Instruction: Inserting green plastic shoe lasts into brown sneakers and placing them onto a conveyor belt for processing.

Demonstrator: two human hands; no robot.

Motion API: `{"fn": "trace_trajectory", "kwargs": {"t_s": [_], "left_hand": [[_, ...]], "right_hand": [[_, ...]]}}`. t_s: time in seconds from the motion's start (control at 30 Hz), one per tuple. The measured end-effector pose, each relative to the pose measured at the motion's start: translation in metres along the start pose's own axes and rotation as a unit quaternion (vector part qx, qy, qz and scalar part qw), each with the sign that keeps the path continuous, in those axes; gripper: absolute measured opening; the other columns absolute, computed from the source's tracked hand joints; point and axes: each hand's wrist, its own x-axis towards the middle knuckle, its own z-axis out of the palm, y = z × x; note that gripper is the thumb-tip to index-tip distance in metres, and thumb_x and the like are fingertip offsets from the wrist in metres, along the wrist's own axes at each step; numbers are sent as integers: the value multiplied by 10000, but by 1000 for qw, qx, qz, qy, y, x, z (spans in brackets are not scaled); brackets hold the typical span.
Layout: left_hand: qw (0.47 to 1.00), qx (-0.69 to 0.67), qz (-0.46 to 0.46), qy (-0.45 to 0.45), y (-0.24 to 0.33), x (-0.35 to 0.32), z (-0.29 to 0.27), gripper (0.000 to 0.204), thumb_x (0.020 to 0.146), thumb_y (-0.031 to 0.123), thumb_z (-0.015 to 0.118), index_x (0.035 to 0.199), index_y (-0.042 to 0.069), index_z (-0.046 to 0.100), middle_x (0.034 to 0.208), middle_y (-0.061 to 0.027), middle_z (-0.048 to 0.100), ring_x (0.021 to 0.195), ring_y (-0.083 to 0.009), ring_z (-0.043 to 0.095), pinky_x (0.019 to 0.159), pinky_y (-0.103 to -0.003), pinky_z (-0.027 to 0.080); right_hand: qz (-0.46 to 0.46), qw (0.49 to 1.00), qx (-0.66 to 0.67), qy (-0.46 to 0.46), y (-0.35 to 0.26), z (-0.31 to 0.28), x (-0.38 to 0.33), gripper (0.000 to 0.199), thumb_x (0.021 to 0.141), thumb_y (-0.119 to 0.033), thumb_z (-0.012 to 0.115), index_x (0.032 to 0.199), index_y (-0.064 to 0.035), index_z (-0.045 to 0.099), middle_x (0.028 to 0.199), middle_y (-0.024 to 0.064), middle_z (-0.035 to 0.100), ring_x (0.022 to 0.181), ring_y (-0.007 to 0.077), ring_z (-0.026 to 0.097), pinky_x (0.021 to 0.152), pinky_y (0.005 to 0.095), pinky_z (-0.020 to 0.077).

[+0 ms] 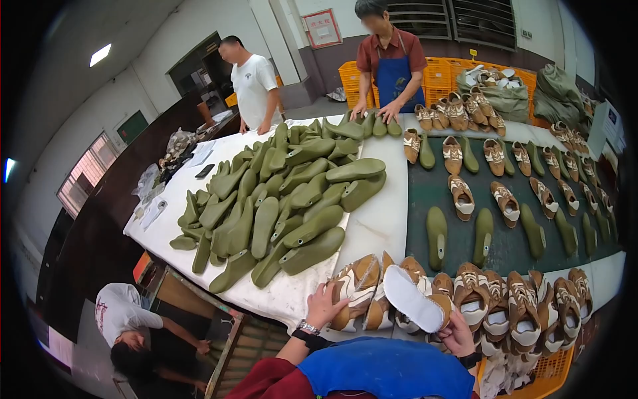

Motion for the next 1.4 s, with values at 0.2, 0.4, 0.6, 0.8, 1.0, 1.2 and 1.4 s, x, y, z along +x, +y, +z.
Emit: {"fn": "trace_trajectory", "kwargs": {"t_s": [0.2, 0.4, 0.6, 0.8, 1.0, 1.2, 1.4], "left_hand": [[987, -70, -51, -138, -38, -6, -2, 621, 710, 454, 673, 1189, 105, 490, 930, -147, 649, 841, -304, 606, 862, -485, 367], [994, -16, 37, 104, -14, -5, -18, 476, 691, 247, 708, 1097, 82, 520, 780, -109, 624, 786, -285, 585, 900, -472, 332], [992, 50, 101, -55, -9, -16, -9, 345, 727, 181, 622, 1056, 119, 537, 918, -102, 588, 954, -271, 529, 897, -519, 322], [984, -118, 118, -61, 27, -20, -25, 517, 720, 242, 682, 1145, 18, 492, 1087, -147, 528, 1001, -322, 505, 793, -403, 441], [983, -37, 163, -70, 37, -34, -11, 727, 656, 295, 729, 1263, 68, 398, 1102, -183, 513, 938, -362, 534, 797, -404, 452], [840, -507, -188, -47, -22, -3, 19, 421, 798, 115, 511, 1202, 28, 427, 997, -102, 566, 842, -172, 550, 745, -302, 457], [884, -305, -169, -310, -33, 7, 8, 437, 804, 135, 558, 1203, 0, 440, 1037, -123, 562, 896, -219, 567, 755, -330, 467]], "right_hand": [[1, 1000, -23, 6, 3, -1, -10, 288, 891, -160, 493, 1165, -102, 427, 805, -17, 512, 499, 38, 360, 451, 174, 306], [1, 999, -24, 31, 8, -10, -12, 304, 892, -157, 484, 1184, -102, 423, 811, -23, 516, 505, 34, 360, 460, 175, 325], [-31, 997, -65, 12, 1, -7, 3, 358, 895, -138, 493, 1239, -95, 406, 801, -42, 526, 505, -5, 356, 441, 125, 301], [-76, 996, -46, 21, -7, 0, 2, 342, 879, -152, 541, 1190, -61, 431, 779, -40, 510, 479, -6, 335, 432, 136, 290], [-48, 993, -96, 44, -1, 2, -1, 347, 862, -147, 576, 1170, -58, 445, 809, -42, 525, 502, -17, 348, 439, 128, 296], [-44, 994, -93, 40, 0, -1, 0, 344, 862, -151, 581, 1167, -62, 450, 816, -45, 525, 510, -17, 345, 442, 126, 290], [-44, 993, -98, 43, -3, 2, 0, 336, 858, -151, 587, 1156, -65, 457, 820, -50, 520, 522, -17, 342, 449, 125, 288]]}}
